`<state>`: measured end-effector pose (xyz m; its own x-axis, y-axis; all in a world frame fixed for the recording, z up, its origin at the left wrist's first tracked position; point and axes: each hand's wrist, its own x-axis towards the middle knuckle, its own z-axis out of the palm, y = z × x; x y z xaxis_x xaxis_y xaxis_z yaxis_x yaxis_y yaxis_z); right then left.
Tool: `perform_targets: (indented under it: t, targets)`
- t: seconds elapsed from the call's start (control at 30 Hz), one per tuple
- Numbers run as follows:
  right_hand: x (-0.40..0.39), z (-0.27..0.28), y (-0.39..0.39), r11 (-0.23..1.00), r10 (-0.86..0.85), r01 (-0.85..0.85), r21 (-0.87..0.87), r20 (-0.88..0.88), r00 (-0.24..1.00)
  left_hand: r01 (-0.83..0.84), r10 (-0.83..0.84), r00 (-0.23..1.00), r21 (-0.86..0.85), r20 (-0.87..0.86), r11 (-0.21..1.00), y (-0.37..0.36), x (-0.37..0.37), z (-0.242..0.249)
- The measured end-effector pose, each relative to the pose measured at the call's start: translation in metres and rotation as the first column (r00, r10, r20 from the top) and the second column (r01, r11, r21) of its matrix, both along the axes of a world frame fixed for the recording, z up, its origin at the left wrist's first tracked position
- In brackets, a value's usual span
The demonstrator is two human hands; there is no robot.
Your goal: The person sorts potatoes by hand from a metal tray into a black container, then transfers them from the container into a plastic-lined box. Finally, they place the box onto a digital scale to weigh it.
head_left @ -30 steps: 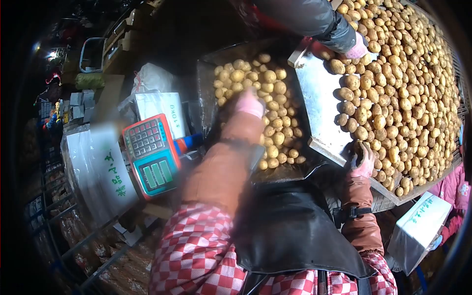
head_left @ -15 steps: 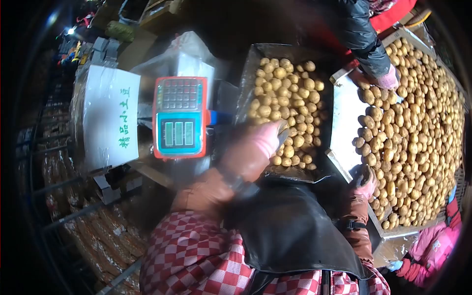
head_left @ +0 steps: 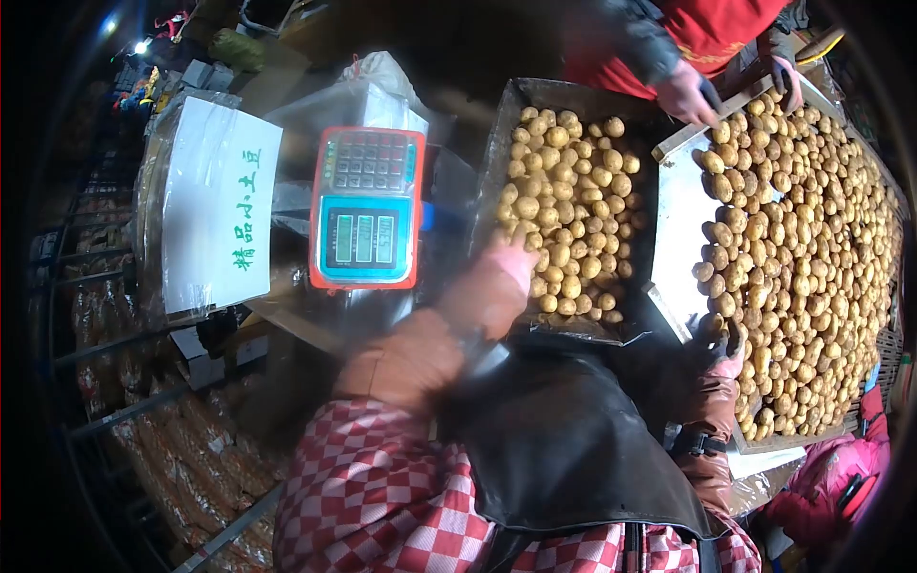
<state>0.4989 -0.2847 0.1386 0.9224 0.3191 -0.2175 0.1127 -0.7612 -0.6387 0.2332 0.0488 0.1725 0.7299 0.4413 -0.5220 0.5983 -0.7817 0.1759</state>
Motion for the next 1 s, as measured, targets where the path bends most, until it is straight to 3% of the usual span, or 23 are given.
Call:
perform_targets:
  t: [0.03,0.07,0.13,0.17,0.2,0.23,0.27,0.3,0.33,0.37,0.4,0.43,0.47,0.57,0.63,0.67,0.73,0.87,0.9,0.93,1.0]
  targets:
    - [-0.006,0.012,0.011,0.999,-0.032,0.034,-0.028,0.047,0.998,0.069,-0.068,0.995,-0.009,0.068,0.998,0.007,0.000,0.014]
    - [0.006,-0.012,-0.006,0.987,-0.082,0.088,0.132,-0.050,0.995,0.146,-0.142,0.980,-0.017,0.139,0.989,0.011,0.006,0.029]
    - [0.031,-0.064,-0.041,0.873,-0.151,0.250,0.420,-0.255,0.955,-0.005,0.008,1.000,-0.139,0.022,0.990,0.014,0.033,0.048]
    - [0.033,-0.056,-0.038,0.922,0.053,-0.105,0.372,0.148,0.988,-0.028,0.024,0.999,-0.165,-0.028,0.986,0.019,0.046,0.045]
    - [0.024,-0.035,-0.018,0.907,-0.017,0.055,0.418,-0.094,0.995,-0.075,0.063,0.996,-0.207,-0.067,0.975,0.023,0.056,0.042]
    - [0.006,-0.010,0.007,0.941,0.049,-0.053,0.334,0.022,0.999,-0.124,0.100,0.989,-0.245,-0.109,0.962,0.027,0.066,0.040]
    - [0.013,-0.030,0.004,0.858,0.072,0.005,0.513,-0.129,0.989,-0.109,0.100,0.993,-0.204,-0.055,0.973,0.037,0.072,0.017]
    - [-0.001,-0.001,0.034,0.801,0.209,-0.177,0.572,0.009,0.978,-0.096,0.097,0.995,-0.160,-0.002,0.983,0.047,0.078,-0.005]
    - [0.001,-0.013,0.036,0.827,0.231,-0.177,0.533,-0.035,0.972,-0.007,0.009,0.992,-0.010,0.125,1.000,0.061,0.080,-0.050]
    - [-0.005,-0.007,0.050,0.860,0.274,-0.238,0.452,-0.014,0.962,-0.172,0.226,0.953,-0.253,0.201,0.952,0.081,0.087,-0.073]
    - [-0.016,0.009,0.065,0.882,0.323,-0.302,0.362,0.001,0.946,-0.323,0.472,0.858,-0.502,0.204,0.803,0.090,0.092,-0.077]
    - [-0.027,0.024,0.069,0.911,0.349,-0.334,0.243,-0.023,0.937,-0.416,0.696,0.702,-0.705,0.153,0.575,0.098,0.097,-0.079]
    - [-0.036,0.040,0.073,0.921,0.376,-0.368,0.128,-0.049,0.925,-0.442,0.712,0.669,-0.657,0.214,0.612,0.100,0.092,-0.070]
    - [-0.070,0.155,0.117,0.825,0.559,-0.560,-0.075,-0.045,0.828,-0.492,0.603,0.716,-0.360,0.352,0.793,0.078,0.048,-0.021]
    - [-0.077,0.175,0.124,0.749,0.661,-0.662,-0.020,-0.056,0.749,-0.429,0.471,0.834,-0.200,0.286,0.881,0.056,0.022,-0.016]
    - [-0.078,0.163,0.125,0.725,0.684,-0.688,-0.014,-0.098,0.723,-0.369,0.398,0.890,-0.161,0.225,0.916,0.044,0.013,-0.018]
    - [-0.075,0.081,0.116,0.712,0.692,-0.697,0.080,-0.248,0.678,-0.229,0.241,0.963,-0.109,0.119,0.967,0.016,0.004,-0.025]
    - [-0.079,-0.062,0.100,0.763,0.623,-0.594,0.254,-0.531,0.574,-0.069,0.071,0.997,-0.098,0.020,0.993,-0.018,-0.005,-0.037]
    - [-0.078,-0.067,0.110,0.738,0.642,-0.630,0.242,-0.541,0.543,-0.048,0.049,0.999,-0.099,0.010,0.994,-0.022,-0.011,-0.036]
    - [-0.078,-0.059,0.125,0.603,0.780,-0.742,0.294,-0.412,0.471,-0.032,0.032,0.999,-0.096,0.000,0.995,-0.026,-0.017,-0.036]
    - [-0.086,0.017,0.166,0.454,0.853,-0.886,0.095,-0.332,0.402,-0.035,0.035,0.999,-0.083,0.006,0.996,-0.029,-0.031,-0.035]
